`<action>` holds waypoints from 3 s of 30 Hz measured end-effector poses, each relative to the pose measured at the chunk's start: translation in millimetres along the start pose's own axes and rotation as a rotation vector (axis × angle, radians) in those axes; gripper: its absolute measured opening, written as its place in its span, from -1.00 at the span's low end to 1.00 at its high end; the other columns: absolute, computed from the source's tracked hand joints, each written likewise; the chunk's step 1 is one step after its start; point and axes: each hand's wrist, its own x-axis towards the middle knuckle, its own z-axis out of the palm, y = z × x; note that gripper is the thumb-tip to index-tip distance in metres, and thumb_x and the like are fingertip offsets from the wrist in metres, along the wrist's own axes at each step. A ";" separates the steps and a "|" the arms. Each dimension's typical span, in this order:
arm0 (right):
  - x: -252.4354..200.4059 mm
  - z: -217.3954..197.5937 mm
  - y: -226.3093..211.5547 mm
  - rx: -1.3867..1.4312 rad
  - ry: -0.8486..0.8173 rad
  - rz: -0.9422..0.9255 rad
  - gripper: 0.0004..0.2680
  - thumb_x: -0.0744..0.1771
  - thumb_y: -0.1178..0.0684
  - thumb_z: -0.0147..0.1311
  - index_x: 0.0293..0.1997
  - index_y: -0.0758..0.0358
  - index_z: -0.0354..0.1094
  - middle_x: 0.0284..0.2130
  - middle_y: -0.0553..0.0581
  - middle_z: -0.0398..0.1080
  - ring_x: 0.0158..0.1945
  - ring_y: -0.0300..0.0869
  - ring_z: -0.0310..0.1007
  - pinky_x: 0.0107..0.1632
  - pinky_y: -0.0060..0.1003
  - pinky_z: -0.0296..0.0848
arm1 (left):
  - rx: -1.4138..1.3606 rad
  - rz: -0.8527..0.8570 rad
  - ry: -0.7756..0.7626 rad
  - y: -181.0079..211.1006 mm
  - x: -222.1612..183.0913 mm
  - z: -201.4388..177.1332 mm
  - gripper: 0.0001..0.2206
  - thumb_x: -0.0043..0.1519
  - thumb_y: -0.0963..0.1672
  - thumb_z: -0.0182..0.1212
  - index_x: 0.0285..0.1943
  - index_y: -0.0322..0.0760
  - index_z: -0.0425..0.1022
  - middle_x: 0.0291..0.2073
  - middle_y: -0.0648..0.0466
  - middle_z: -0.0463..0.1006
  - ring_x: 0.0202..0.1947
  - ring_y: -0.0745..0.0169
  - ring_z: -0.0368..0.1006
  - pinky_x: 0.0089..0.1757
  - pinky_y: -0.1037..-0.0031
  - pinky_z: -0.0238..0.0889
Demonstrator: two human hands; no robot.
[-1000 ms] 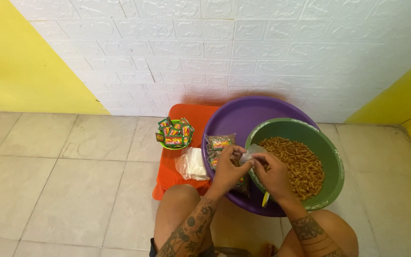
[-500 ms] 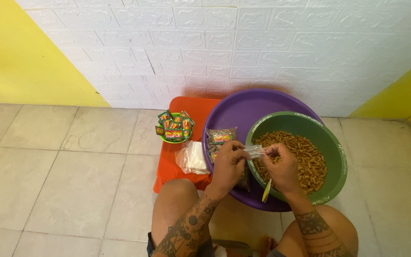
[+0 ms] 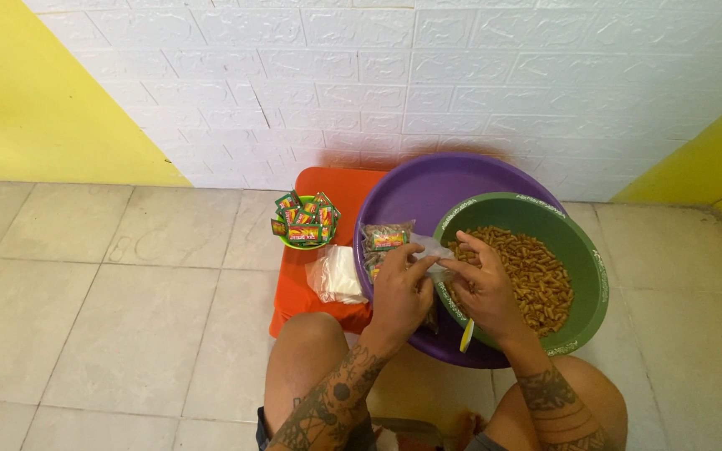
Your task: The person fills individual plastic bags with small snack pellets by scooping them from a large bowl with a spoon, occasionally adding a seasoning packet, then pressing the bags to compact the contents.
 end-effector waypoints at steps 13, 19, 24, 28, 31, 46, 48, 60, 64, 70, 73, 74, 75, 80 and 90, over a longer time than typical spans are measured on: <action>-4.1 -35.2 26.7 0.175 -0.114 0.331 -0.78 0.35 0.17 0.12 0.08 0.04 0.59 0.05 0.19 0.45 0.08 0.12 0.52 0.06 -0.01 0.53 | -0.059 -0.011 0.086 -4.1 7.4 -9.0 -0.58 -0.09 -0.37 0.10 -0.03 -0.48 0.61 -0.10 -0.18 0.54 -0.11 -0.15 0.50 -0.04 0.21 0.40; -15.6 -58.6 33.2 -0.062 -0.843 0.675 -0.51 0.28 0.10 0.23 0.41 0.23 0.27 0.27 0.49 0.31 0.25 0.35 0.41 0.18 0.23 0.46 | -0.064 -0.079 0.131 -13.4 8.0 -16.1 -0.54 -0.10 -0.38 0.06 0.01 -0.48 0.60 -0.09 -0.16 0.54 -0.07 -0.15 0.50 -0.02 0.24 0.39; -20.5 -40.8 31.9 -0.144 -0.859 0.586 -0.47 0.23 -0.04 0.41 0.35 0.11 0.34 0.19 0.41 0.37 0.21 0.27 0.45 0.14 0.19 0.49 | -0.080 -0.114 0.114 -6.9 7.8 -17.4 -0.59 -0.03 -0.38 0.08 0.01 -0.50 0.60 -0.09 -0.16 0.55 -0.07 -0.11 0.50 -0.06 0.31 0.40; -21.6 -38.7 33.6 -0.236 -0.815 0.592 -0.60 0.26 -0.20 0.35 0.21 -0.03 0.47 0.17 0.28 0.41 0.22 0.21 0.46 0.16 0.14 0.47 | -0.046 -0.081 0.114 -3.4 8.3 -15.6 -0.62 -0.03 -0.38 0.11 -0.02 -0.49 0.60 -0.11 -0.15 0.54 -0.07 -0.10 0.50 -0.06 0.28 0.41; -19.7 -40.9 35.4 -0.260 -0.777 0.600 -0.71 0.40 -0.18 0.02 0.18 0.05 0.50 0.11 0.29 0.46 0.18 0.17 0.50 0.14 0.06 0.48 | -0.047 -0.072 0.115 -2.1 9.0 -16.9 -0.64 -0.02 -0.39 0.12 -0.05 -0.50 0.61 -0.12 -0.16 0.54 -0.07 -0.11 0.51 -0.06 0.30 0.42; -36.6 -20.3 71.2 -0.171 -0.806 0.510 -0.80 0.33 0.17 0.09 0.05 0.20 0.50 0.17 0.35 0.33 0.25 0.28 0.38 0.19 0.08 0.48 | -0.062 -0.067 0.109 -4.6 7.5 -15.9 -0.68 -0.02 -0.37 0.12 -0.09 -0.52 0.60 -0.17 -0.17 0.55 -0.16 -0.11 0.53 -0.12 0.28 0.44; -36.9 -20.7 75.5 -0.140 -0.696 0.474 -0.82 0.33 0.21 0.06 0.02 0.28 0.48 -0.01 0.39 0.42 0.13 0.31 0.45 0.10 0.12 0.51 | -0.038 -0.084 0.118 -1.3 9.5 -16.3 -0.66 -0.03 -0.38 0.10 -0.08 -0.53 0.61 -0.16 -0.17 0.55 -0.20 -0.07 0.54 -0.19 0.35 0.46; -19.5 -95.8 127.0 -0.167 -0.039 0.815 -0.70 0.48 -0.20 -0.20 0.13 -0.06 0.53 -0.13 0.13 0.59 0.11 0.19 0.49 0.14 0.16 0.39 | -0.065 -0.093 0.192 -7.7 7.7 -14.9 -0.61 -0.06 -0.40 0.05 -0.05 -0.57 0.60 -0.17 -0.19 0.53 -0.20 -0.14 0.54 -0.22 0.31 0.47; -19.8 -90.9 134.4 -0.211 0.093 0.709 -0.71 0.51 -0.06 -0.23 0.22 0.11 0.49 -0.08 0.33 0.53 0.02 0.28 0.49 0.08 0.18 0.42 | 0.003 -0.110 0.297 -19.9 10.4 -16.6 -0.61 -0.05 -0.38 0.05 -0.03 -0.53 0.58 -0.12 -0.19 0.52 -0.13 -0.20 0.51 -0.14 0.22 0.44; -29.1 -34.6 163.7 -0.379 -0.064 0.521 -0.70 0.51 -0.04 -0.16 0.25 0.34 0.43 0.00 0.40 0.44 0.04 0.23 0.52 0.05 0.08 0.51 | 0.145 -0.037 0.428 -32.0 15.9 -26.8 -0.58 -0.06 -0.36 0.09 0.01 -0.46 0.58 -0.08 -0.14 0.49 -0.07 -0.14 0.46 -0.04 0.23 0.39; -32.3 -22.0 157.0 -0.310 -0.222 0.537 -0.65 0.51 -0.07 -0.23 0.25 0.43 0.38 0.05 0.49 0.40 -0.01 0.31 0.55 -0.03 0.08 0.58 | 0.173 -0.089 0.387 -32.8 15.6 -30.7 -0.60 -0.02 -0.35 0.12 0.02 -0.43 0.59 -0.09 -0.14 0.48 -0.10 -0.11 0.43 -0.07 0.19 0.36; -33.7 -21.4 157.5 -0.290 -0.212 0.551 -0.66 0.51 -0.07 -0.22 0.24 0.43 0.39 0.04 0.49 0.41 -0.02 0.30 0.55 -0.03 0.08 0.58 | 0.162 -0.101 0.367 -32.5 14.8 -29.4 -0.60 -0.02 -0.35 0.12 0.02 -0.43 0.59 -0.10 -0.13 0.48 -0.11 -0.10 0.42 -0.08 0.19 0.36; -32.7 -14.8 153.6 -0.272 -0.201 0.565 -0.66 0.50 -0.06 -0.22 0.23 0.43 0.39 0.03 0.49 0.41 -0.02 0.30 0.56 -0.03 0.07 0.58 | 0.148 -0.112 0.348 -27.3 14.8 -24.3 -0.60 -0.02 -0.35 0.12 0.02 -0.42 0.59 -0.10 -0.12 0.48 -0.12 -0.09 0.42 -0.09 0.20 0.36; -36.0 -17.9 155.7 -0.181 -0.146 0.634 -0.68 0.49 -0.03 -0.20 0.18 0.44 0.41 0.01 0.50 0.43 -0.04 0.27 0.56 -0.04 0.03 0.58 | 0.083 -0.168 0.254 -26.4 13.3 -12.3 -0.60 -0.01 -0.34 0.12 0.03 -0.40 0.59 -0.13 -0.09 0.47 -0.17 -0.03 0.40 -0.13 0.22 0.35; -38.6 -8.7 166.5 0.013 -0.058 0.759 -0.73 0.47 0.04 -0.15 0.09 0.47 0.44 -0.05 0.52 0.46 -0.07 0.23 0.58 -0.06 -0.03 0.59 | -0.028 -0.295 0.074 -34.2 2.0 7.9 -0.61 0.00 -0.33 0.11 0.04 -0.37 0.59 -0.17 -0.01 0.45 -0.27 0.08 0.37 -0.21 0.26 0.34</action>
